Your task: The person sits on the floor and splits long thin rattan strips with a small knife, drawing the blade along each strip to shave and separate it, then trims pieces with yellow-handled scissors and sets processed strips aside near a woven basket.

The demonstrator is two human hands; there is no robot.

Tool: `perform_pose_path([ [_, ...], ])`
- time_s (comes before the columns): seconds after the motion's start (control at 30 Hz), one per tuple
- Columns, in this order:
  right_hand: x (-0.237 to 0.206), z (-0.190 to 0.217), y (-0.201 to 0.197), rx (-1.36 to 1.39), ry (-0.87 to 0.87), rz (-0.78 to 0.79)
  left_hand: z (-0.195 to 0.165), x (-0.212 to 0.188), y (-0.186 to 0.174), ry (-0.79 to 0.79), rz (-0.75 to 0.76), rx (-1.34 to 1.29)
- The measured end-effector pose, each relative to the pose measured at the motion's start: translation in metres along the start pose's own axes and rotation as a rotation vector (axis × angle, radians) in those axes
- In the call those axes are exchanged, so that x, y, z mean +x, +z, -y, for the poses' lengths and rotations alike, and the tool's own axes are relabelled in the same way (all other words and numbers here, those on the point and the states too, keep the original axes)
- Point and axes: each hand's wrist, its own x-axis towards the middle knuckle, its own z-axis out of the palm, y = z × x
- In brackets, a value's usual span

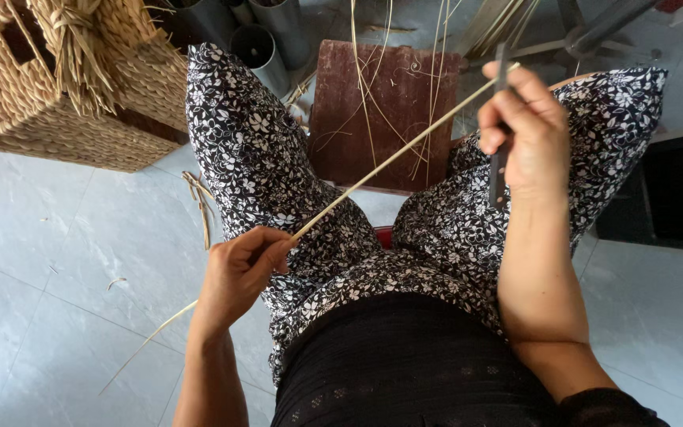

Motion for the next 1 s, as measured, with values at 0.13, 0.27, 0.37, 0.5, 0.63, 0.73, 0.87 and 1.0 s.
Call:
perform_pose_path([
  [0.13, 0.004, 0.019, -0.001, 0.108, -0.020, -0.124, -0.001, -0.002, -0.002, -0.019, -0.036, -0.056],
  [0.27, -0.004, 0.028, 0.016, 0.076, -0.002, -0.102, -0.003, 0.002, 0.002, -0.028, -0.144, -0.069],
  [0.37, -0.020, 0.021, 0.044, -0.058, 0.106, -0.027, -0.006, 0.010, 0.009, -0.022, -0.193, -0.095],
  [0.5, -0.034, 0.004, 0.086, -0.118, 0.176, 0.354, -0.013, 0.014, 0.018, -0.003, -0.175, -0.144],
  [0.63, -0.042, -0.016, 0.117, -0.120, 0.211, 0.624, -0.018, 0.016, 0.023, -0.031, -0.105, -0.122],
  [0.73, -0.045, -0.020, 0.120, -0.053, 0.224, 0.632, -0.018, 0.016, 0.024, -0.049, -0.054, -0.133],
  [0.87, -0.036, -0.026, 0.115, -0.100, 0.160, 0.554, -0.015, 0.011, 0.021, -0.050, -0.032, -0.165],
  [1.0, -0.029, -0.025, 0.103, -0.166, 0.102, 0.462, -0.010, 0.007, 0.014, -0.058, -0.027, -0.102],
])
